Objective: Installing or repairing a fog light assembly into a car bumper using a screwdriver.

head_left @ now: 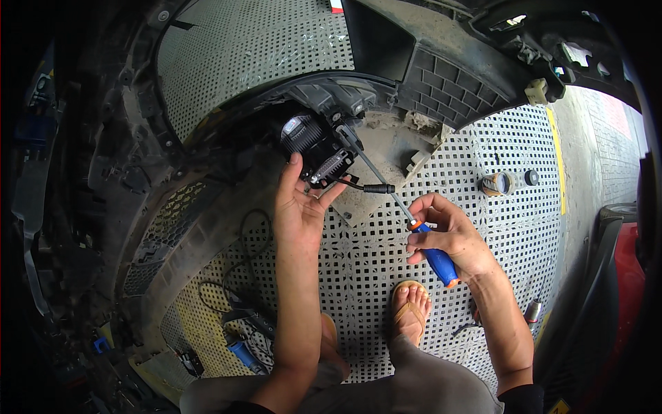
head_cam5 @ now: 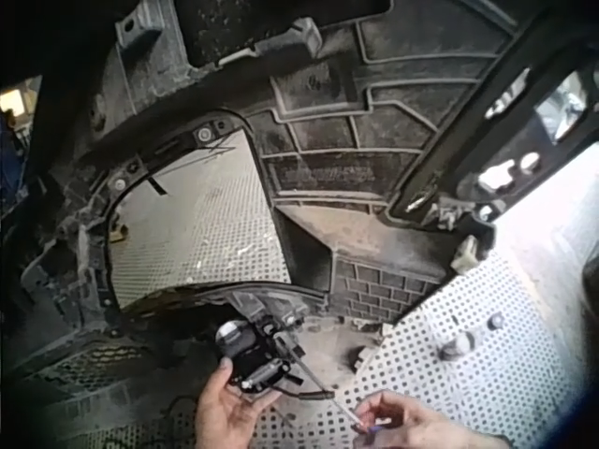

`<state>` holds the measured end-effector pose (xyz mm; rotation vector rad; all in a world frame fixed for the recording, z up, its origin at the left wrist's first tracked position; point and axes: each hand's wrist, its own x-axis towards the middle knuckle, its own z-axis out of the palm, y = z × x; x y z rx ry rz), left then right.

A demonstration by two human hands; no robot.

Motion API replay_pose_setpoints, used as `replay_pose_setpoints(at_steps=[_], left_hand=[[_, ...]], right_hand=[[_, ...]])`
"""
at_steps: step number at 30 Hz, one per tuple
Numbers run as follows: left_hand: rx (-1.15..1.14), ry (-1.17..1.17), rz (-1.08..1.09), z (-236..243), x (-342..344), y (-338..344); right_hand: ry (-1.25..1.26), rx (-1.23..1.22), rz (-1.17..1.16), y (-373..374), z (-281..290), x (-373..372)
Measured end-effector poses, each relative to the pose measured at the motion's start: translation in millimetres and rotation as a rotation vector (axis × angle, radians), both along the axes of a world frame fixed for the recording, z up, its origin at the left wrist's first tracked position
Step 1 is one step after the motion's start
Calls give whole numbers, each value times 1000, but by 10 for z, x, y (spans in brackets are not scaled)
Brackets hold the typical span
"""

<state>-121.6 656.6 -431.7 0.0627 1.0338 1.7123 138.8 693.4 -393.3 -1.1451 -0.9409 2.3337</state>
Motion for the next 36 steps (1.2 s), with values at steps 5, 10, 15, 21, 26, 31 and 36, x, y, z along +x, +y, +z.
replay_pose_setpoints(at_steps=[5,10,15,21,26,31,36], left_hand=[[17,-5,-4,11,15,14],[17,-11,17,16,28,17],[18,-3,-14,25,17,3],[8,-12,18,14,29,16],[23,0,-13,-8,9,9],[26,3,-7,-16,17,3],[5,-3,1,18,13,5]], right_hand=[[5,15,-34,-30,9,66],[-69,164,-2,8,64,109],[-191,199,90,63,15,73],[-220,176,95,80,-8,105],[-256,215,3,8,56,154],[-272,228,50,1,110,147],[-332,167,97,19,102,101]])
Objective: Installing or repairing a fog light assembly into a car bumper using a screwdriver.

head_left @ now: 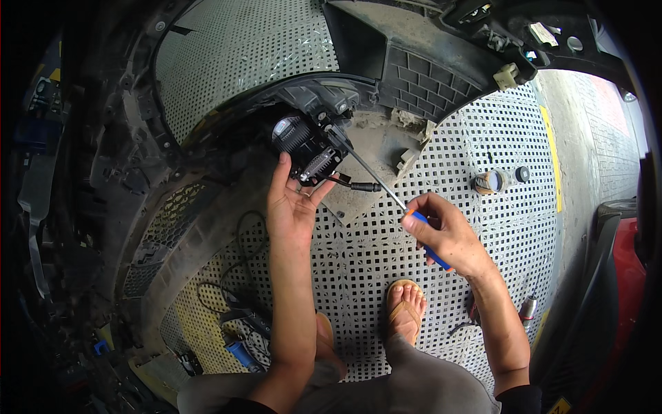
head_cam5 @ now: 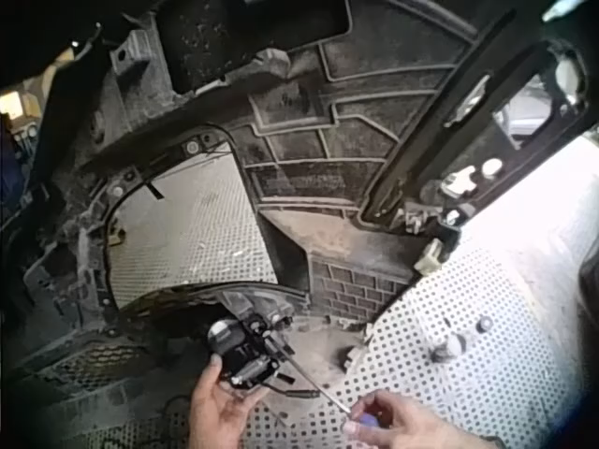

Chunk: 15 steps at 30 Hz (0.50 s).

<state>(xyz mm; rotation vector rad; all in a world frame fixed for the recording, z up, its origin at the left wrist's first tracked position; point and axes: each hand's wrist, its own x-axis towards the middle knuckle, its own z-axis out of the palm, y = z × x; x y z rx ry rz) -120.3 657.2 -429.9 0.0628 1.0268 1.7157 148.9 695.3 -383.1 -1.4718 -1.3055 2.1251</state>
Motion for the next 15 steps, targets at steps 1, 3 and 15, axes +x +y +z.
replay_pose_setpoints(at_steps=[1,3,15], left_hand=[[6,9,-8,4,-2,5],[2,16,-16,8,-1,8],[5,40,25,30,48,24]], right_hand=[[-37,186,37,-22,-12,-17],[-81,316,57,-52,-40,-27],[-130,133,-34,-52,-8,96]])
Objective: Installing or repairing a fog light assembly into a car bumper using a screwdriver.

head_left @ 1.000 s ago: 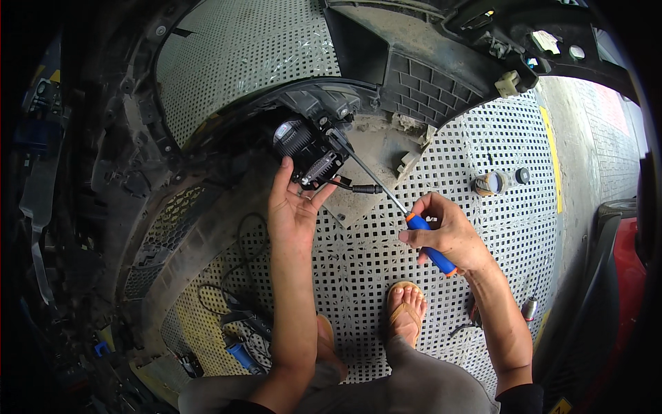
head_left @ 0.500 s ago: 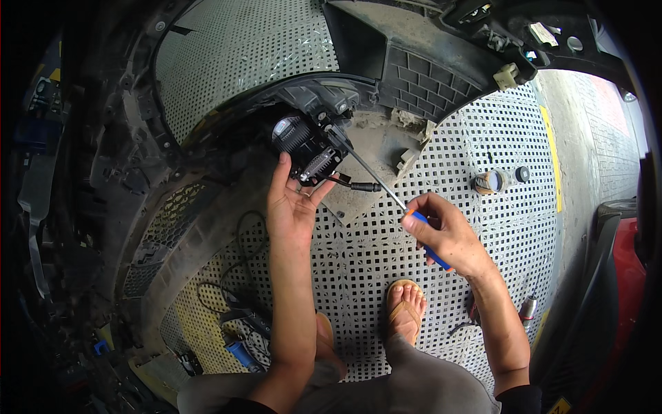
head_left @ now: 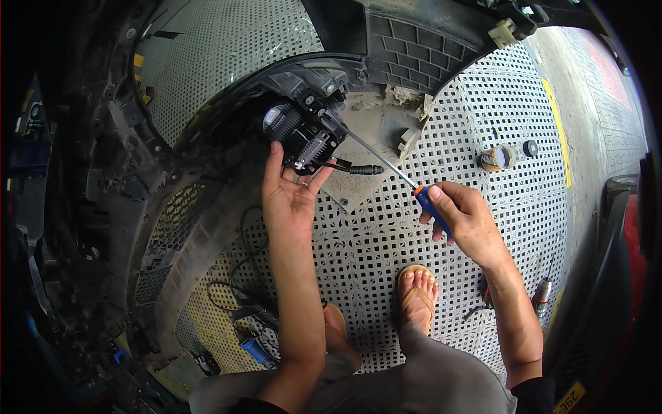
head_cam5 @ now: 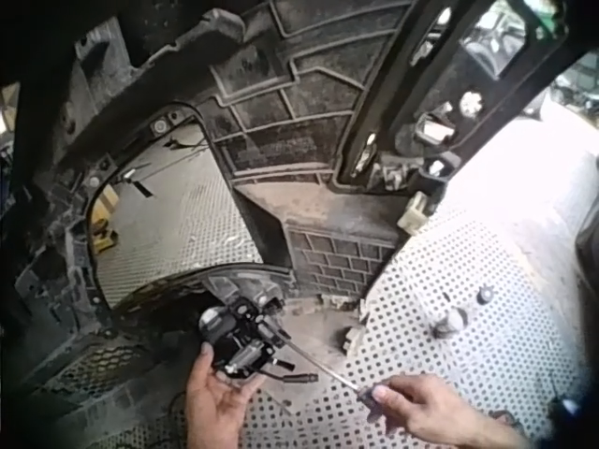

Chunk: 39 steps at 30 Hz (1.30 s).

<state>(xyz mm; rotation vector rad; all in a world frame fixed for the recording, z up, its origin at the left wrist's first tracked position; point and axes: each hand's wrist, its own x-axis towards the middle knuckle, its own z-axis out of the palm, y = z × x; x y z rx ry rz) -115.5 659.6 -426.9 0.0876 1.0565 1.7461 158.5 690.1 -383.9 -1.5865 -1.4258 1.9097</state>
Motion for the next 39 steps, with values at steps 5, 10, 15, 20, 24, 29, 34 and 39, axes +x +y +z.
replay_pose_setpoints(at_steps=[5,10,15,20,24,29,34,39], left_hand=[[-6,-17,-1,-13,-19,-3],[-5,-24,4,-24,-19,-10],[-6,-14,19,-33,-3,-5],[24,-40,-2,-57,-24,-20],[26,-74,-29,-108,-94,-25],[94,-96,-79,-185,-146,-49],[96,-105,-72,-192,-158,-57],[94,-110,-57,-184,-156,-50]], right_hand=[[-106,415,79,-74,-49,-58],[-148,329,3,-97,-44,-22],[-209,232,-12,-83,9,-65],[-305,565,149,-104,21,-47],[-461,867,199,-179,-42,-14],[-392,676,174,-146,-66,12],[76,-21,67,39,-41,108],[-286,797,152,-155,-116,57]])
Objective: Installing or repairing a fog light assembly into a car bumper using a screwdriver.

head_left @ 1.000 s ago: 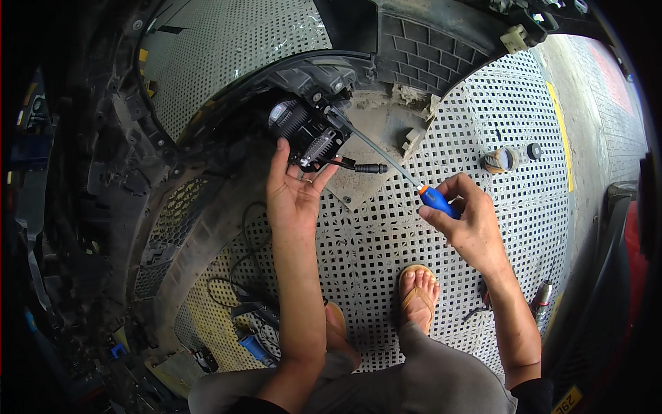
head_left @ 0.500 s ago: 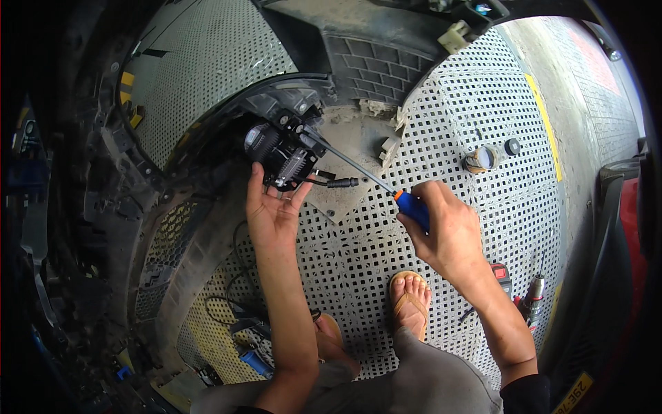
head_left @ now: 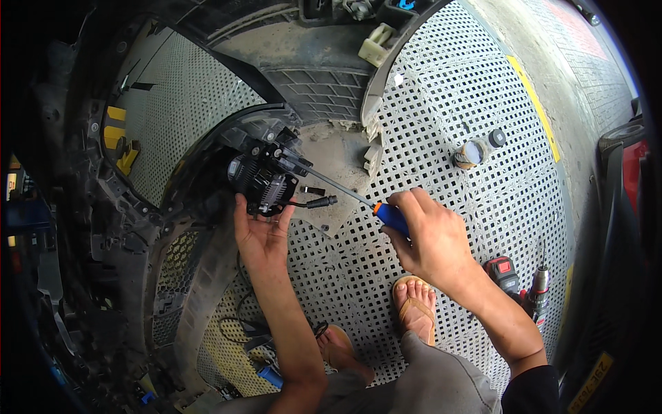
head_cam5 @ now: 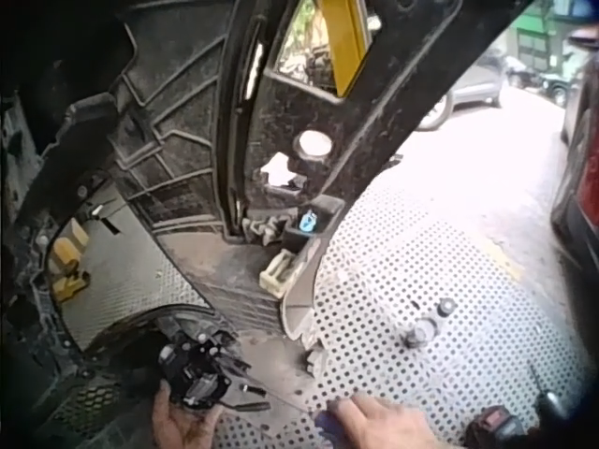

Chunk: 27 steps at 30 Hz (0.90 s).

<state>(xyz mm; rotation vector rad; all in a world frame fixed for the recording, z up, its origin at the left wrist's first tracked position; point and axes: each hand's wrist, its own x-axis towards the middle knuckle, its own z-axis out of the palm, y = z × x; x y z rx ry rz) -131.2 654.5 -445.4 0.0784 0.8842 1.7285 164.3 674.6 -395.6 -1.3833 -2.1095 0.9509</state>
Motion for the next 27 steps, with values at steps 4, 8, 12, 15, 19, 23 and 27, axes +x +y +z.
replay_pose_setpoints(at_steps=[4,8,12,15,19,23,27], left_hand=[[-8,8,13,-13,12,-6],[1,-4,22,-12,17,4],[-5,-5,36,3,20,19],[1,8,27,13,21,19],[-19,16,17,21,26,17],[-27,4,56,53,44,37],[-68,20,60,73,105,49]], right_hand=[[-291,278,13,-53,-27,-27],[233,-590,-70,113,42,31],[494,-1042,-132,137,73,50],[2,19,-17,1,28,-51],[-307,291,5,-96,21,-59],[545,-1006,-153,106,31,55],[669,-1105,-136,151,12,77]])
